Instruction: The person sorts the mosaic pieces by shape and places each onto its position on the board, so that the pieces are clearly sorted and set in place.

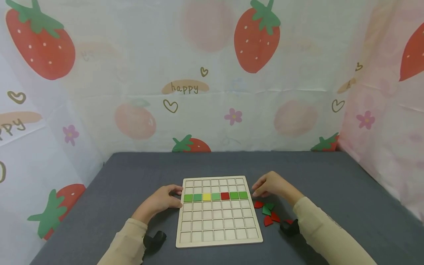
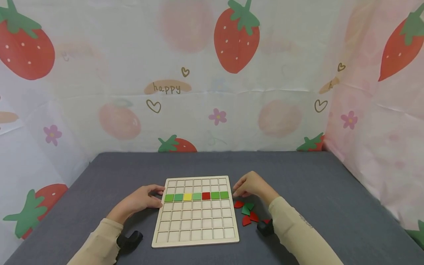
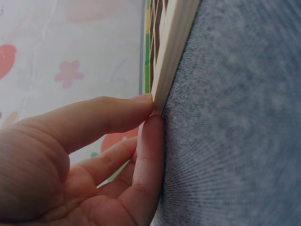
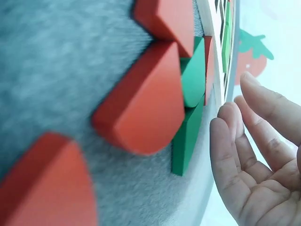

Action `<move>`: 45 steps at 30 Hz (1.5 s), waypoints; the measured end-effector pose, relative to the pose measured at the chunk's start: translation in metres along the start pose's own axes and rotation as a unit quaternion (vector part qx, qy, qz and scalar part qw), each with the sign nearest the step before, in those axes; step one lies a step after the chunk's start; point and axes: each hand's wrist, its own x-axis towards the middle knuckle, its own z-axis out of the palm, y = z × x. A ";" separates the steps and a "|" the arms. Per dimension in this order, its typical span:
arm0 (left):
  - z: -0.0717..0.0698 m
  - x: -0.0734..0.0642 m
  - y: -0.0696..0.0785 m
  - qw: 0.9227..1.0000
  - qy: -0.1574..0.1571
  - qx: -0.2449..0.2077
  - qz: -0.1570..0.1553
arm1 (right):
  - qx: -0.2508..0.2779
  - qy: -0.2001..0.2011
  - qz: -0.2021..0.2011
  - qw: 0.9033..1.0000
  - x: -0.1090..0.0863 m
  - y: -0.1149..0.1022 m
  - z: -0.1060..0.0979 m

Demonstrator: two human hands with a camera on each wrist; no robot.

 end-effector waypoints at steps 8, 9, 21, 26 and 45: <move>0.000 -0.001 0.000 1.000 -0.001 -0.002 0.002 | -0.016 -0.006 0.010 1.000 -0.003 0.005 -0.001; 0.000 -0.001 0.000 1.000 -0.002 -0.002 0.001 | -0.017 -0.008 0.011 1.000 -0.003 0.005 -0.001; 0.000 -0.001 0.001 1.000 0.000 0.001 -0.001 | -0.041 -0.020 0.019 0.999 -0.007 0.007 0.003; 0.000 -0.001 0.001 1.000 -0.002 0.000 -0.003 | -0.054 -0.032 0.011 0.998 -0.010 0.008 0.001; -0.001 -0.002 0.002 1.000 -0.003 0.000 -0.002 | -0.064 -0.039 -0.026 0.997 -0.017 0.009 0.000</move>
